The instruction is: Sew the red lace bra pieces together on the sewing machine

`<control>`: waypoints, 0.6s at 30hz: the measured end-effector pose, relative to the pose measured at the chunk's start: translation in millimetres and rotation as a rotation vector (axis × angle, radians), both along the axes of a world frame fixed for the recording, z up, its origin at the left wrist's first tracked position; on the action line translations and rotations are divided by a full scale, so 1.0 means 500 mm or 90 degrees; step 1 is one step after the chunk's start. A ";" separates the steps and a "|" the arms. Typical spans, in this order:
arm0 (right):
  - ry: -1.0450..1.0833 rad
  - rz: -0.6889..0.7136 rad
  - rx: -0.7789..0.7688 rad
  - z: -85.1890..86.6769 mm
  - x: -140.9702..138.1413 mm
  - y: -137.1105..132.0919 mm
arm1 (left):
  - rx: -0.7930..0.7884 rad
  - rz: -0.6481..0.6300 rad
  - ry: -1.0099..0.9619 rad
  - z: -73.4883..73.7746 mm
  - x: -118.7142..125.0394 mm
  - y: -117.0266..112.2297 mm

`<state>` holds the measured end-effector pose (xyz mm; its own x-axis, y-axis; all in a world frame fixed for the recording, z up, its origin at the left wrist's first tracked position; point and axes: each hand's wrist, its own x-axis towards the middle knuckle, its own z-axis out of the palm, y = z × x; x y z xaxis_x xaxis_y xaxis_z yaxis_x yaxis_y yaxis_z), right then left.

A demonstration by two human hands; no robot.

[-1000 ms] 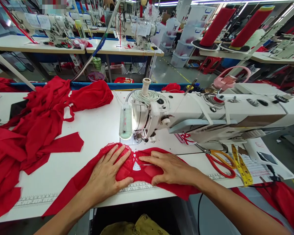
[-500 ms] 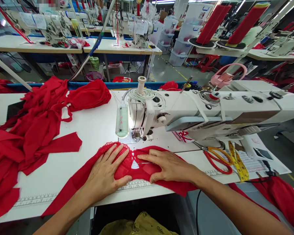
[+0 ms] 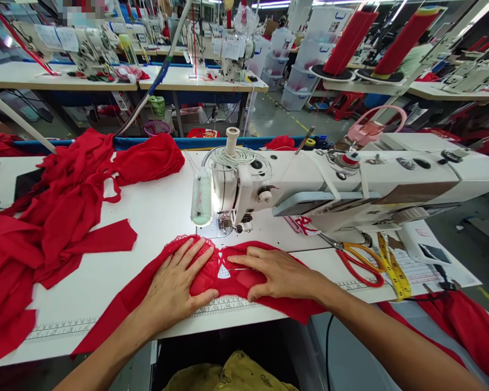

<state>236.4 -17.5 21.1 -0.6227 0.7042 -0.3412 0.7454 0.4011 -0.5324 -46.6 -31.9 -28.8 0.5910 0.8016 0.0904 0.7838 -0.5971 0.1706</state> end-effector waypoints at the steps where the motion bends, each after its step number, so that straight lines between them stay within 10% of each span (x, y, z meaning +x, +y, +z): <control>1: -0.002 0.001 0.004 0.000 0.000 0.000 | -0.001 0.000 -0.002 -0.001 0.001 -0.001; 13: -0.158 -0.188 0.295 -0.013 0.019 -0.017 | 0.023 0.117 -0.075 0.056 0.007 -0.001; 18: -0.028 -0.226 0.336 0.040 -0.024 -0.075 | -0.079 0.134 -0.132 0.078 0.011 0.021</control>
